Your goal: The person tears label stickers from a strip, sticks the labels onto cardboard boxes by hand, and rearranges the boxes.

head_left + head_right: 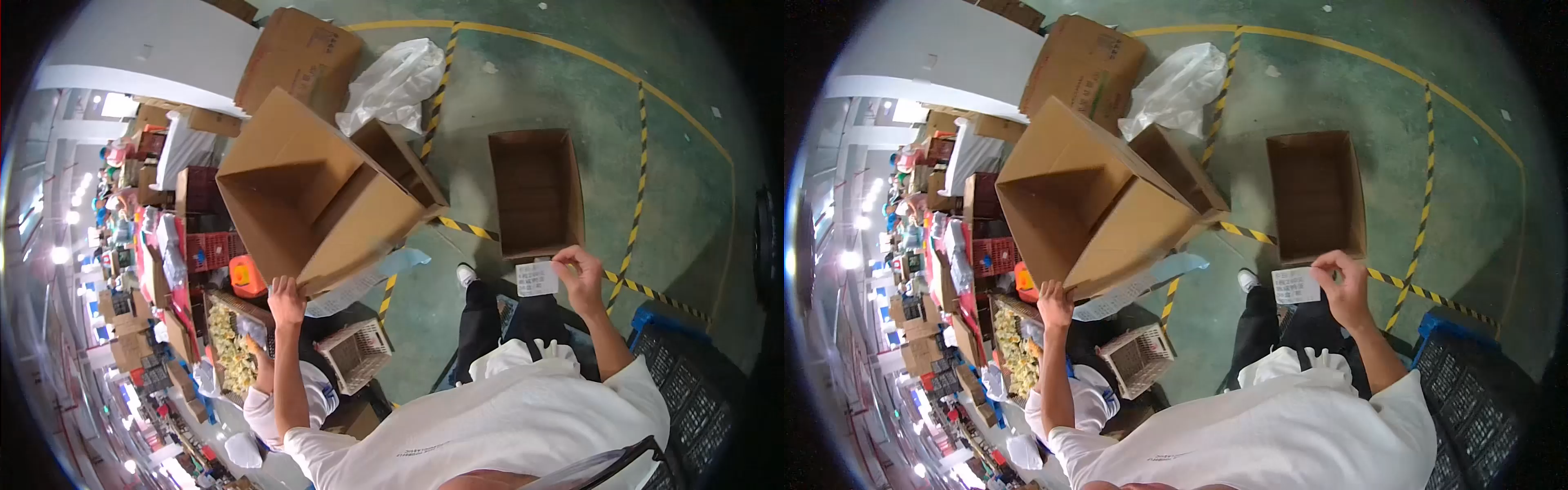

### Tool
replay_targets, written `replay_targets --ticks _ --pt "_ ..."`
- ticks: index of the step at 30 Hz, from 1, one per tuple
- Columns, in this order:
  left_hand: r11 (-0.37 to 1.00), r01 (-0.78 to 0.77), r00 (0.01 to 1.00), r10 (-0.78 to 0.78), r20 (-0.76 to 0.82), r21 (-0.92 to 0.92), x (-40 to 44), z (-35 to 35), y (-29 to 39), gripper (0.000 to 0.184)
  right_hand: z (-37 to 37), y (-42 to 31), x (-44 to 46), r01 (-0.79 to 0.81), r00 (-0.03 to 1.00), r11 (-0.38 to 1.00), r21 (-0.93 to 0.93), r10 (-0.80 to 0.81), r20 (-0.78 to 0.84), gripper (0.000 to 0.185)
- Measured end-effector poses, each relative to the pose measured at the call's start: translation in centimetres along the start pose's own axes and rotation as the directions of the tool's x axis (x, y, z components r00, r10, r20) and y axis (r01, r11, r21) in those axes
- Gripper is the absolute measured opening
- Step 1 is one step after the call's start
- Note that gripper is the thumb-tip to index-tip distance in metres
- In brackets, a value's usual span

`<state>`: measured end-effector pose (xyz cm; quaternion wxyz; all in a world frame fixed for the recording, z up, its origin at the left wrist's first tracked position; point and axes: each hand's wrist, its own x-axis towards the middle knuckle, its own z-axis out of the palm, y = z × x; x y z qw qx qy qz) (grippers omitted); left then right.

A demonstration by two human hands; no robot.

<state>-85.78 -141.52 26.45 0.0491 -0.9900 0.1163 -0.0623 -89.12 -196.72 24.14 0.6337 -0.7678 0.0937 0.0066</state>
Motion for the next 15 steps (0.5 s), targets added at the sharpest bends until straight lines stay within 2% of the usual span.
replay_targets --ticks 3,5,6,7,9,11,12,14,15 --pt "0.999 -0.038 0.998 0.039 0.059 -0.014 -0.2 6.3 -0.9 0.018 2.8 1.6 1.0 -0.011 1.0 1.0 -0.021 0.011 0.028 0.005" --pt "0.997 0.002 0.994 0.006 0.109 -0.071 0.2 10.8 -1.6 0.012 5.1 3.0 1.7 -0.042 0.996 0.999 0.018 0.041 0.074 0.005" --pt "0.996 0.015 0.992 -0.004 0.126 -0.084 0.5 12.7 -2.2 0.01 6.2 3.1 2.0 0.032 0.995 0.999 -0.025 -0.03 0.094 0.006" --pt "0.994 0.088 0.988 -0.077 0.134 -0.073 1.2 13.3 -2.3 0.007 7.1 3.0 2.2 0.055 0.992 0.998 -0.035 -0.05 0.119 0.006" --pt "0.99 0.092 0.992 -0.082 0.092 -0.109 2.6 13.5 -1.7 0.007 8.8 2.9 2.5 0.121 0.98 0.992 -0.04 -0.113 0.166 0.006" --pt "0.992 0.097 0.977 -0.079 0.198 -0.083 2.8 12.3 -0.5 0.024 10.4 2.8 2.3 0.163 0.964 0.984 -0.072 -0.143 0.223 0.006" --pt "0.983 0.111 0.976 -0.081 0.201 -0.145 2.5 12.5 -0.6 0.032 11.1 2.7 2.7 0.213 0.951 0.972 -0.098 -0.184 0.25 0.006" --pt "0.961 0.134 0.991 -0.124 0.057 -0.24 1.8 9.4 0.7 0.035 12.4 3.3 2.9 0.18 0.949 0.98 -0.085 -0.15 0.279 0.006" --pt "0.941 0.201 0.973 -0.223 -0.053 -0.274 0.8 8.0 1.4 0.037 12.9 3.6 3.0 0.246 0.936 0.965 -0.094 -0.211 0.281 0.006"
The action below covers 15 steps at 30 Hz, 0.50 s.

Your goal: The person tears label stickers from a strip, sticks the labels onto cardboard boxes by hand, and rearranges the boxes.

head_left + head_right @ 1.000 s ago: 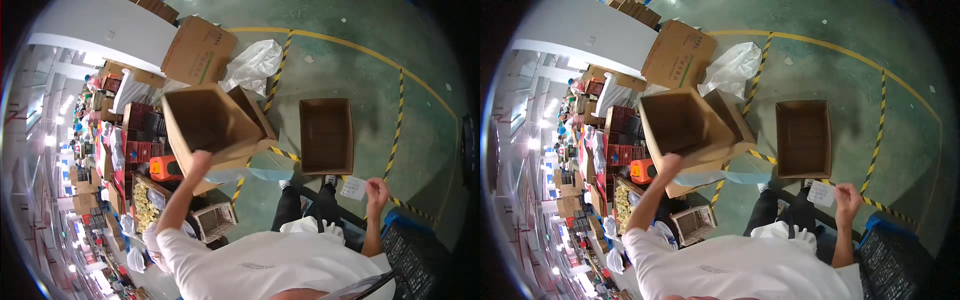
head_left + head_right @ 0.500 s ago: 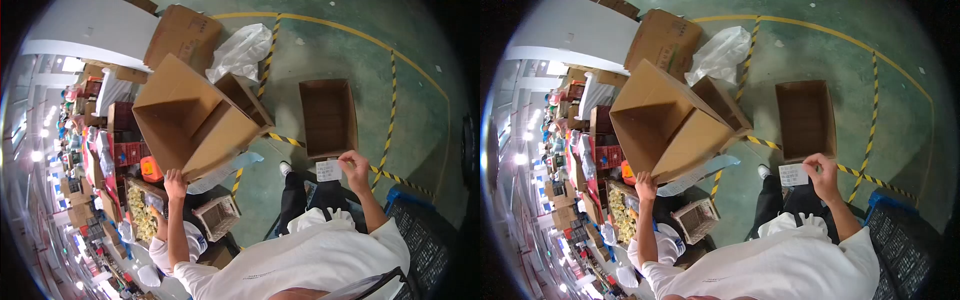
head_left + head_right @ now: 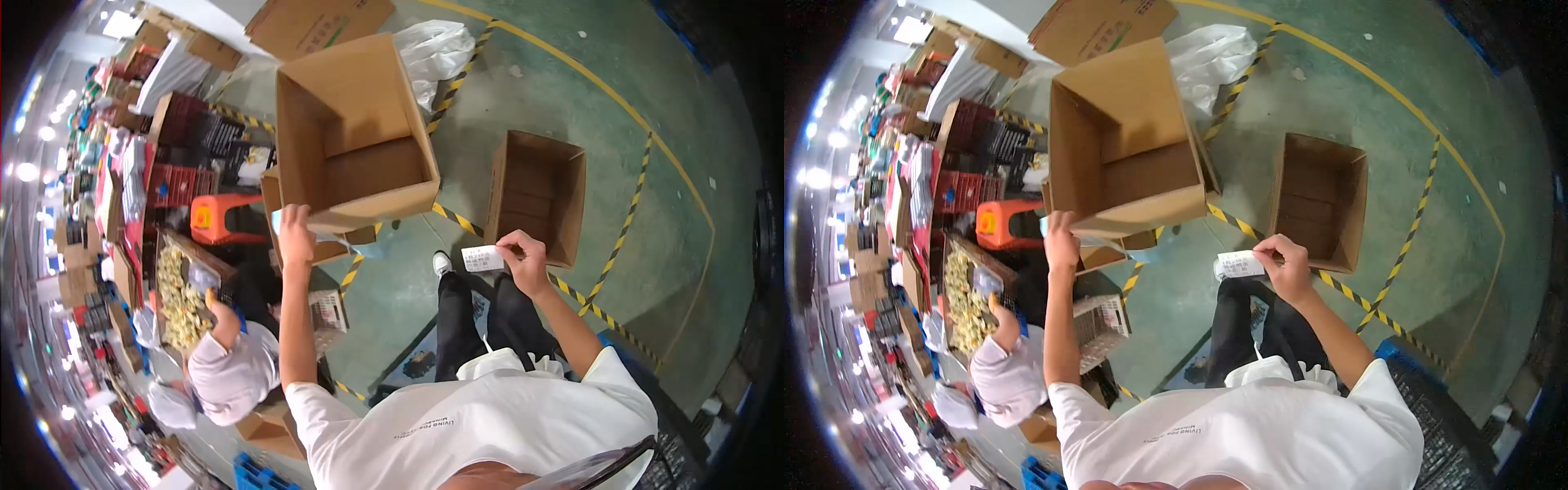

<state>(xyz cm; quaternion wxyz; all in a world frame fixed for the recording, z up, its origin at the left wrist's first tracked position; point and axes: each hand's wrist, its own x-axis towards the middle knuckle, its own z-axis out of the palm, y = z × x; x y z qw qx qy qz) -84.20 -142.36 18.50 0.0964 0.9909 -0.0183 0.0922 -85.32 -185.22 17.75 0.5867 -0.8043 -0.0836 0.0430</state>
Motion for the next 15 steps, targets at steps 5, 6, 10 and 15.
replay_targets --ticks 5,6,10,15 --pt "0.974 0.117 0.924 -0.036 -0.381 0.193 -6.8 -5.8 5.6 0.011 2.2 2.0 1.4 0.218 0.976 0.976 0.017 -0.218 0.019 0.006" --pt "0.98 0.194 0.946 -0.199 -0.255 -0.043 -9.5 -4.7 5.0 0.01 2.9 2.9 1.5 0.213 0.976 0.976 0.049 -0.215 0.032 0.007" --pt "0.774 0.571 0.819 -0.559 0.128 -0.273 -14.0 1.3 8.6 0.013 5.0 5.2 2.6 0.259 0.961 0.964 0.054 -0.263 0.09 0.005" --pt "0.95 0.31 0.941 -0.312 0.128 0.034 -5.2 5.7 9.0 0.064 7.2 4.0 1.9 0.286 0.955 0.958 -0.029 -0.283 0.085 0.007"
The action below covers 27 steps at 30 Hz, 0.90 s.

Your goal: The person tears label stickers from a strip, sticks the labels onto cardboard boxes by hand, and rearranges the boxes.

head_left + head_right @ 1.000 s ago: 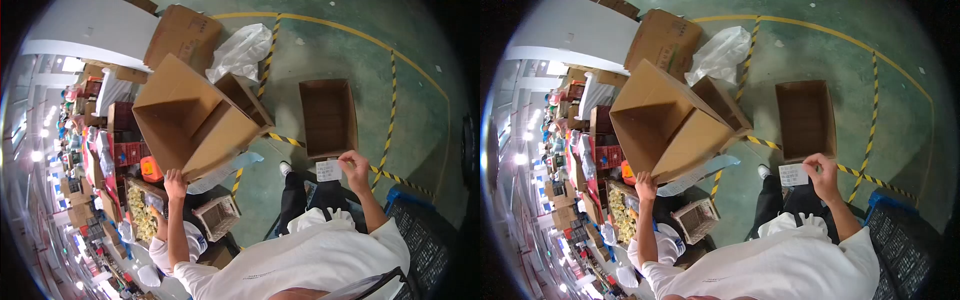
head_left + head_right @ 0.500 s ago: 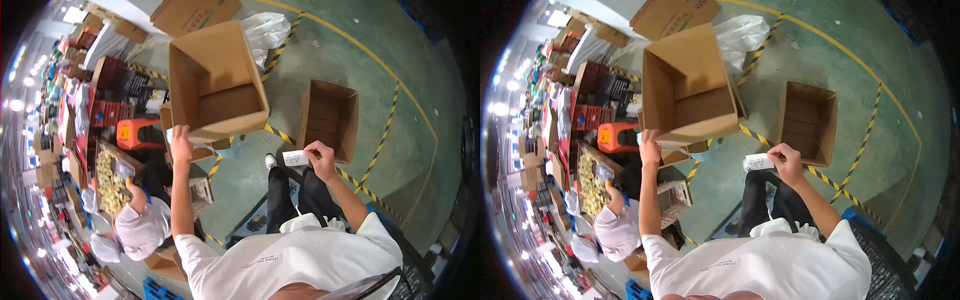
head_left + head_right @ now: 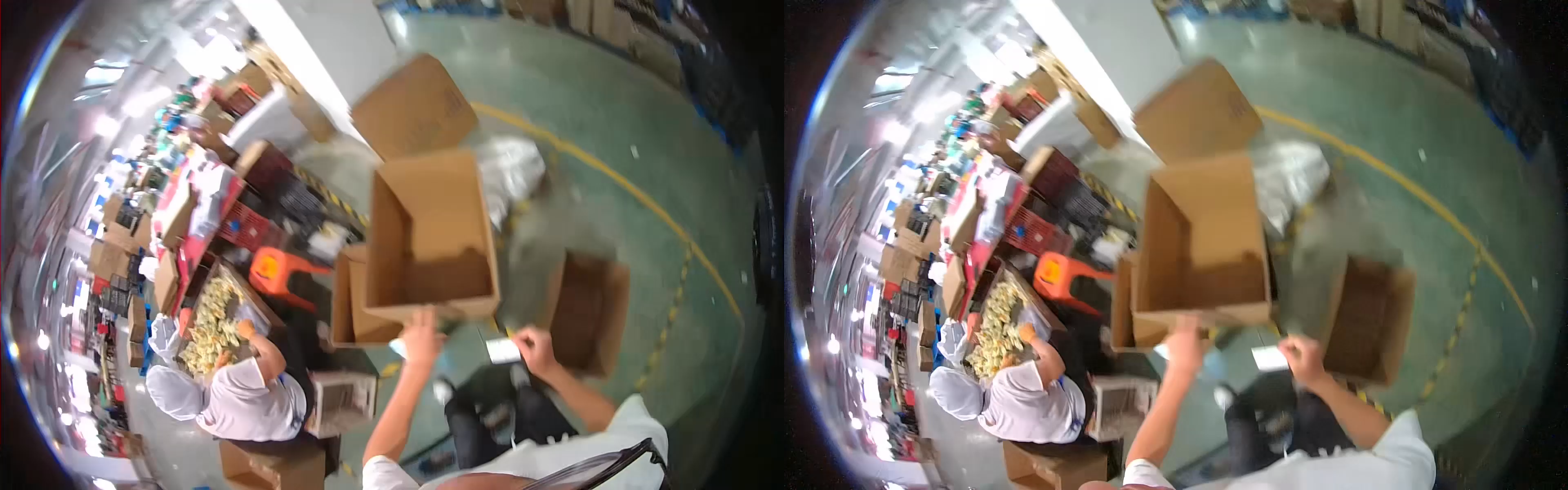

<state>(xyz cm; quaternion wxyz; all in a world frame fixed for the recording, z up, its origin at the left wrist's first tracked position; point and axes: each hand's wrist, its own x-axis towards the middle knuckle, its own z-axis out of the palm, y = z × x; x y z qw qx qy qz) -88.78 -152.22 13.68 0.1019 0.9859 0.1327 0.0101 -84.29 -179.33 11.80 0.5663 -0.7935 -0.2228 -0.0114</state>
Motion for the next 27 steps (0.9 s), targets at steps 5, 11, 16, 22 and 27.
replay_targets --ticks 5,11,16,22,27 --pt "0.778 -0.562 0.827 0.531 0.183 0.281 6.6 4.3 -3.7 0.039 1.9 -7.8 -0.4 -0.131 0.991 0.99 -0.061 0.132 0.017 0.006" --pt "0.772 -0.576 0.808 0.489 0.328 0.268 11.9 5.2 -4.0 0.024 4.5 -11.5 -1.1 -0.11 0.991 0.977 -0.181 0.093 -0.098 0.007" --pt "0.811 -0.578 0.812 0.56 0.163 0.094 12.4 6.0 -3.9 0.014 4.3 -13.3 -2.5 -0.155 0.962 0.974 -0.164 0.111 -0.251 0.006" --pt "0.788 -0.604 0.795 0.606 0.021 0.118 14.1 4.3 -2.9 0.011 3.5 -12.4 -4.8 -0.282 0.927 0.941 -0.186 0.218 -0.306 0.008" --pt "0.832 -0.55 0.833 0.54 0.117 0.077 11.9 5.6 -2.8 0.01 4.0 -10.3 -4.4 -0.319 0.919 0.933 -0.165 0.262 -0.294 0.009"
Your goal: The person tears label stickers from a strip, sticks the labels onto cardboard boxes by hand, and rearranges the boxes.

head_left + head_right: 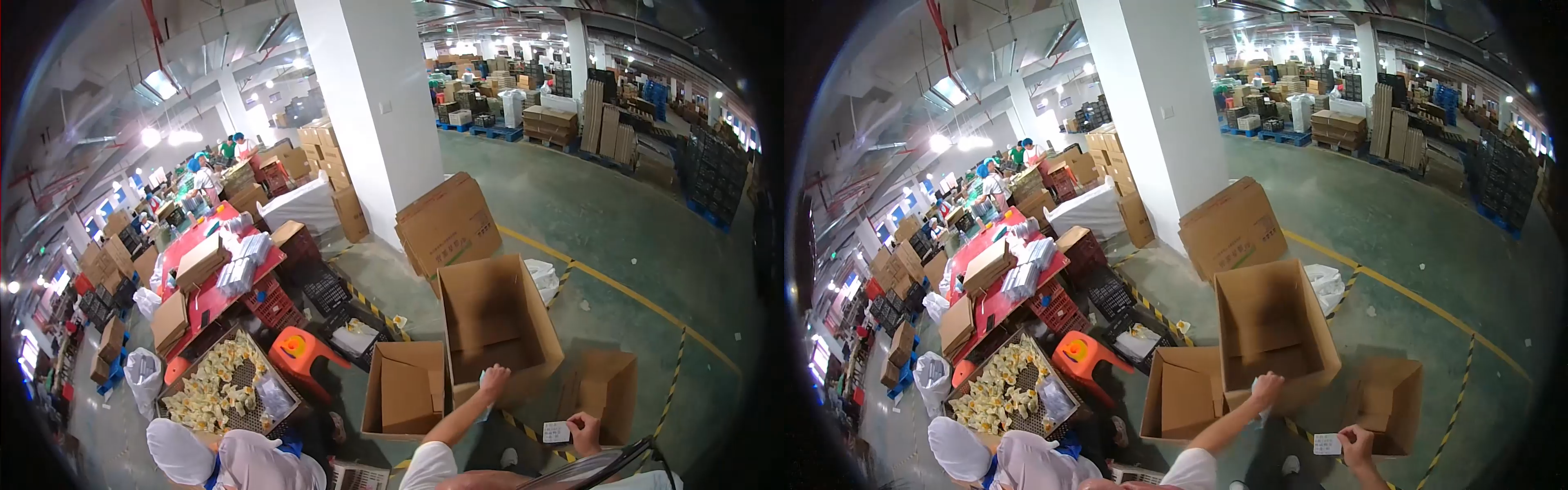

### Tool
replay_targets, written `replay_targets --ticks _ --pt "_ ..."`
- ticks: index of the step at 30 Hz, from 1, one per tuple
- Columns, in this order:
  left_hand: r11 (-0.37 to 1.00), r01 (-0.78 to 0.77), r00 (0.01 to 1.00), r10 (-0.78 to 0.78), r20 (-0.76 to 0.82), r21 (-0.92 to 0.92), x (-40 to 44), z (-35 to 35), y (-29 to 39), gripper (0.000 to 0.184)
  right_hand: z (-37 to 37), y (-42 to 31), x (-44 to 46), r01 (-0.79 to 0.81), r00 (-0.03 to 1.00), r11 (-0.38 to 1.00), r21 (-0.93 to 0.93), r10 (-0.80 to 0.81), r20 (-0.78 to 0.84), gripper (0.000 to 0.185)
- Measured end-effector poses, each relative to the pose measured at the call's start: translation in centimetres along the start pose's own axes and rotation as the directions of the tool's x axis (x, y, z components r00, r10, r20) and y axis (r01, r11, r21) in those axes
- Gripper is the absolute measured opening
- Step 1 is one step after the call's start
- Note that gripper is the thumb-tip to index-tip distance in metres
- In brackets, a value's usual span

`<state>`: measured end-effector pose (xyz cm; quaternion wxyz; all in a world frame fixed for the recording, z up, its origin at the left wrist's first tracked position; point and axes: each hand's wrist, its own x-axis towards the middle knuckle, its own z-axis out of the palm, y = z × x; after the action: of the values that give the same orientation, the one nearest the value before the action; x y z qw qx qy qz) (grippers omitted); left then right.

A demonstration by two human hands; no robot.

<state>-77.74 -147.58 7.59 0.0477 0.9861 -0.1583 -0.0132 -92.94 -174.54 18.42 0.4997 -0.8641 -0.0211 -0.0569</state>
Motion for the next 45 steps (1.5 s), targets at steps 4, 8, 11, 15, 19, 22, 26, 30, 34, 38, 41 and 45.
replay_targets --ticks 4,8,11,15,19,22,26,30,34,38,41,45 --pt "1.0 -0.022 1.0 0.022 -0.007 0.018 1.0 3.5 1.8 0.01 0.0 0.6 1.6 0.005 0.999 1.0 -0.001 -0.005 0.043 0.009" --pt "0.99 -0.03 0.988 0.009 0.157 0.135 1.5 1.5 1.7 0.014 -1.1 -0.8 3.7 0.061 0.997 0.998 0.006 -0.061 0.052 0.009" --pt "0.968 0.094 0.984 -0.055 -0.172 0.234 0.1 -2.9 1.7 0.021 -1.2 1.3 5.0 0.12 0.991 0.993 -0.019 -0.119 0.061 0.007" --pt "0.917 0.26 0.94 -0.312 -0.136 -0.303 -4.1 -7.9 1.6 0.019 -0.3 4.5 6.5 0.157 0.985 0.988 -0.002 -0.157 0.072 0.007" --pt "0.792 0.221 0.933 -0.342 -0.114 -0.569 -9.7 -7.6 2.7 0.016 2.1 3.5 6.6 0.289 0.957 0.957 -0.009 -0.289 0.005 0.007" --pt "0.726 0.092 0.854 -0.409 -0.32 -0.682 -11.9 -4.8 4.0 0.019 4.1 3.8 6.4 0.325 0.946 0.943 0.072 -0.325 -0.008 0.009" --pt "0.788 0.042 0.832 -0.368 -0.415 -0.614 -12.1 -3.7 5.0 0.039 4.9 4.6 6.6 0.408 0.913 0.91 0.067 -0.408 -0.018 0.008" --pt "0.861 -0.139 0.73 -0.245 -0.638 -0.49 -9.2 -2.6 5.3 0.054 5.3 7.1 8.2 0.395 0.919 0.913 0.103 -0.391 -0.055 0.01" --pt "0.896 -0.149 0.758 -0.168 -0.63 -0.418 -6.6 -2.2 5.1 0.06 6.5 9.7 10.2 0.504 0.864 0.846 0.176 -0.494 -0.099 0.011" --pt "0.931 -0.012 0.862 -0.176 -0.476 -0.366 -4.1 0.3 5.3 0.067 8.4 12.2 11.2 0.555 0.83 0.785 0.276 -0.541 -0.132 0.01" --pt "0.968 -0.001 0.831 -0.139 -0.538 -0.252 -3.2 3.4 4.1 0.072 9.3 13.4 11.7 0.605 0.794 0.757 0.248 -0.597 -0.116 0.008" --pt "0.962 -0.056 0.761 -0.131 -0.635 -0.265 -3.7 2.5 4.2 0.058 9.9 15.2 12.2 0.674 0.733 0.73 0.118 -0.64 -0.228 0.007"
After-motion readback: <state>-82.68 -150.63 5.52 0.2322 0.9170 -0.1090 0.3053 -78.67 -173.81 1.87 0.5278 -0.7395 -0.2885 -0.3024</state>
